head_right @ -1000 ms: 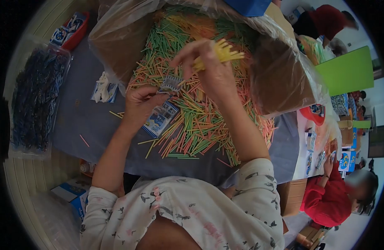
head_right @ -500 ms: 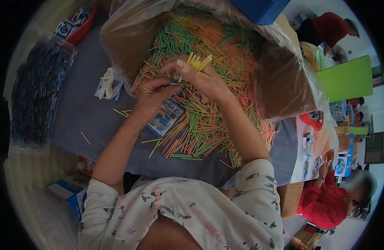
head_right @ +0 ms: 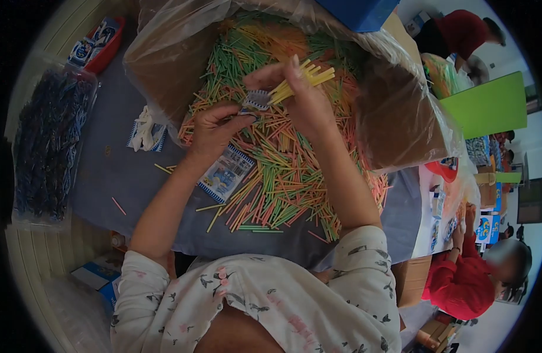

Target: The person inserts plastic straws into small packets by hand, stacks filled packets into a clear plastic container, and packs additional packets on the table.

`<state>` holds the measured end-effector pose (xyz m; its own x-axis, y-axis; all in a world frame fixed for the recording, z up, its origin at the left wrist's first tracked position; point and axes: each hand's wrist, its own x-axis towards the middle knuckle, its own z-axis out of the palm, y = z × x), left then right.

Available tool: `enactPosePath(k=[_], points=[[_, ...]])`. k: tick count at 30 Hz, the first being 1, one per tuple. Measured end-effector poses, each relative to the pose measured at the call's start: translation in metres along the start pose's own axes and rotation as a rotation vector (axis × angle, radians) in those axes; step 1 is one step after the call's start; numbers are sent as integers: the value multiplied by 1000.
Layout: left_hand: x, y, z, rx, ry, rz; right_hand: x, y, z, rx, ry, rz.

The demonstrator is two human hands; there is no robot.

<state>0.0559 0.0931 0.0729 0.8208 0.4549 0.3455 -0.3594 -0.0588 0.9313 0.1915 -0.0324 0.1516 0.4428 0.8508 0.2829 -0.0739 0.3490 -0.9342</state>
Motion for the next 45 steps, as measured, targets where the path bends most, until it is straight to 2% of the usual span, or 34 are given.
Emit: enactPosePath(k=[1,2,4,9,11,12,14,16,17,19,20,24,26,28,32,33,34,35,36,38,40,41,43,44,45], points=[[0,3,2,-41,-12,-72,-1,1,3,-140,-5,-25],[0,4,3,-84,-24,-145,-1,1,5,-138,-3,-24],[0,1,5,-62,-35,-122,-2,-1,5,-460,-23,-84],[3,4,6,6,-45,-52,4,0,-2,-474,-65,-150],[4,4,5,42,-62,40,4,-6,1,-513,-88,-172],[4,3,4,42,-66,42,3,-7,5,-533,-89,-125],[2,-1,1,25,-66,-78,2,-10,5,-554,-90,-79],[1,0,2,-15,-54,-77,1,-10,1,-640,8,-36],[0,0,3,-57,-40,-79,1,-9,2,-640,5,-35],[0,2,4,-88,-24,-134,1,-7,4,-422,55,-121],[-1,3,4,-120,-15,-188,1,-7,7,-422,51,-119],[2,13,3,-98,-21,-206,2,-7,10,-551,0,-146],[5,2,1,-5,-46,-19,3,-4,11,-611,-51,-120],[5,0,2,-37,-41,-32,4,3,13,-536,-98,-34],[7,5,10,-151,-20,-43,6,4,15,-609,-107,-55],[8,8,9,-151,-20,-40,7,1,20,-487,21,-119],[8,13,9,-212,-18,-134,7,-1,23,-362,148,-179],[8,15,9,-273,-16,-229,8,0,23,-363,148,-180],[9,12,9,-274,-17,-229,8,0,23,-385,177,-214],[11,4,12,-95,-13,-37,6,3,18,-409,209,-250],[11,6,14,-102,-71,-20,3,10,7,-715,-148,-88],[10,6,14,-105,-121,-2,2,11,4,-715,-148,-87],[6,7,15,-113,-74,-55,2,13,3,-414,-42,-94],[3,7,14,-122,-32,-108,3,13,5,-409,-46,-92],[2,5,10,-118,-30,-112,3,12,8,-616,-121,-216]])
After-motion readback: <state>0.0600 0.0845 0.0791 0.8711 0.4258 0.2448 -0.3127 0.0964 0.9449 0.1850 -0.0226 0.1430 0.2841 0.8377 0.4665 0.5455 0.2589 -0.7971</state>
